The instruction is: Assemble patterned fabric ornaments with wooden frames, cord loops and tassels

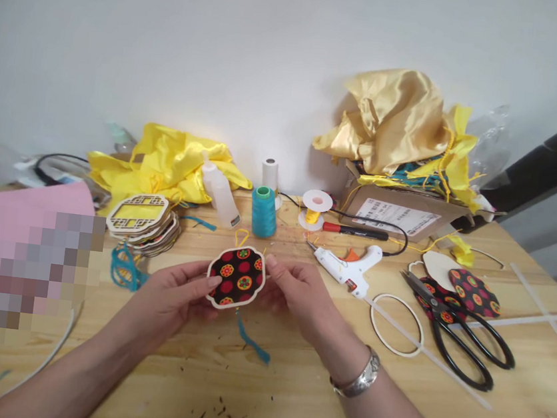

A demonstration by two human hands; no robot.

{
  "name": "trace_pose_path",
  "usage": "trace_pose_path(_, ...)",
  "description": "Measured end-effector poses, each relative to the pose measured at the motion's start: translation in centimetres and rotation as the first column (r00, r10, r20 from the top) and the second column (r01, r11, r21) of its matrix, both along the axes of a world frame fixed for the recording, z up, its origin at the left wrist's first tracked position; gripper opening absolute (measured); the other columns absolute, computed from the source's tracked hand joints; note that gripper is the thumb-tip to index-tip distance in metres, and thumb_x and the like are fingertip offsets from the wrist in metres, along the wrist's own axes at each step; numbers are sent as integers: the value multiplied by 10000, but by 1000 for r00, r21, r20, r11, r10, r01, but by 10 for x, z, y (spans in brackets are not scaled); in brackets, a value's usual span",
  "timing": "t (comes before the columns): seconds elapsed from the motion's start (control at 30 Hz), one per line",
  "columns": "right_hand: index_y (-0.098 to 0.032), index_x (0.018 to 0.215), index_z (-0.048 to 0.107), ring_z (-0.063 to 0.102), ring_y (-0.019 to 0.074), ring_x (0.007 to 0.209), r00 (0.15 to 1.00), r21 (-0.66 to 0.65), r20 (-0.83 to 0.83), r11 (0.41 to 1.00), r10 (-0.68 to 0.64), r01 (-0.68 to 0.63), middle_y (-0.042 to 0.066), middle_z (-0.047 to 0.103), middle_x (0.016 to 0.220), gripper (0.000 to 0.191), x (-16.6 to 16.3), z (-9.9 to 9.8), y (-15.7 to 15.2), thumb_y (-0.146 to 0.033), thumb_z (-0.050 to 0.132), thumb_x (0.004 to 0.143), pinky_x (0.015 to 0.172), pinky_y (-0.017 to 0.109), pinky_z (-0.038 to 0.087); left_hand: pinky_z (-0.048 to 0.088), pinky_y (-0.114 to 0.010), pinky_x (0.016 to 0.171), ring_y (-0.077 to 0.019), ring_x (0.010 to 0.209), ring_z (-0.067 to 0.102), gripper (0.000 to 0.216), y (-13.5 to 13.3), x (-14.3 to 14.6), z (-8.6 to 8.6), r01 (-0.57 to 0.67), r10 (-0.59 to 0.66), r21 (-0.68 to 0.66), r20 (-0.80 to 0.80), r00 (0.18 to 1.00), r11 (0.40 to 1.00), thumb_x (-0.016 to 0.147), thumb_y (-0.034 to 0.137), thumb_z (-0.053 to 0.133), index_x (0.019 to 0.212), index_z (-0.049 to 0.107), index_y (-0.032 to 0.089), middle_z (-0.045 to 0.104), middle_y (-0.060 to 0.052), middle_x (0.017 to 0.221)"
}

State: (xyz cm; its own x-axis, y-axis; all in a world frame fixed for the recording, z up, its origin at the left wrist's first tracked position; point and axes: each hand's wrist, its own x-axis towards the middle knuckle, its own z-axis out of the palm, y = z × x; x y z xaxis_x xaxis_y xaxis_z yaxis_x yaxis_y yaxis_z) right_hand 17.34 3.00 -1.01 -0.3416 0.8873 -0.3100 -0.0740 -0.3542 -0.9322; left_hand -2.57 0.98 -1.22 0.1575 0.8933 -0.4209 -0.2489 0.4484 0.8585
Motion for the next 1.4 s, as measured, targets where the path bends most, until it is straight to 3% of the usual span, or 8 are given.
trace_pose_path(0.23, -132, 868, 688, 550, 68, 535, 990, -50, -72, 991, 124, -128, 20, 651, 668, 314, -1, -2, 0, -423, 689, 749, 467, 166, 380, 543, -203, 475, -128, 585, 652, 313, 1, 2, 0, -1, 3, -55, 32, 999, 998, 723, 228, 733, 1008, 690, 107, 753, -98, 855)
trace_pose_path(0.37, -158, 1275, 495, 564, 92, 548, 996, -72, -55, 994, 77, -81, 13, 664, 693, 645, -1, -1, 0, -360, 738, 712, 467, 184, 411, 541, -203, 458, -125, 559, 649, 393, 1, 1, -1, -16, 18, -53, 38, 999, 998, 727, 224, 733, 1101, 652, 134, 756, -92, 841)
trace_pose_path(0.43, -159, 1353, 392, 580, 112, 563, 998, -80, -37, 995, 55, -58, 15, 675, 701, 783, 0, 0, 0, -333, 762, 686, 472, 201, 428, 541, -204, 457, -127, 560, 654, 413, 1, 1, -1, -18, 20, -54, 46, 999, 998, 735, 222, 727, 1131, 637, 150, 756, -90, 849)
trace_pose_path(0.6, -228, 1199, 554, 620, 114, 689, 976, -8, -131, 985, 171, -174, 27, 705, 912, 567, 1, 1, -1, -270, 774, 679, 518, 184, 417, 549, -200, 472, -131, 586, 667, 349, 2, 0, 0, 1, 3, -60, 65, 998, 998, 750, 224, 715, 1090, 666, 159, 755, -87, 859)
trace_pose_path(0.77, -216, 1149, 599, 643, 125, 801, 961, 50, -180, 977, 212, -207, 31, 708, 983, 451, 0, 1, 0, -210, 737, 720, 621, 192, 446, 552, -201, 473, -141, 589, 676, 378, 2, 0, 2, 22, -17, -58, 78, 997, 998, 736, 248, 731, 1096, 666, 153, 755, -92, 830)
trace_pose_path(0.9, -217, 1155, 604, 649, 145, 831, 961, 36, -183, 978, 206, -203, 38, 709, 1004, 467, 1, 1, 0, -212, 741, 709, 655, 213, 455, 553, -194, 465, -147, 583, 685, 442, 2, 0, 2, 21, -18, -54, 68, 997, 998, 677, 225, 781, 1098, 662, 163, 758, -79, 823)
trace_pose_path(1.1, -196, 1136, 620, 628, 107, 685, 965, 15, -176, 981, 193, -194, 30, 719, 919, 472, 0, 1, 2, -196, 751, 683, 515, 172, 389, 552, -182, 470, -147, 597, 693, 437, 1, -1, -2, 58, -56, -36, 48, 997, 998, 675, 201, 782, 1095, 664, 171, 757, -72, 855)
trace_pose_path(1.4, -203, 1168, 579, 646, 132, 724, 978, -2, -122, 986, 167, -169, 35, 716, 925, 565, -1, -1, 1, -236, 790, 644, 583, 208, 461, 564, -203, 506, -143, 637, 681, 443, 2, 0, -1, 58, -58, -11, 42, 997, 998, 675, 187, 778, 1102, 661, 167, 751, -70, 868)
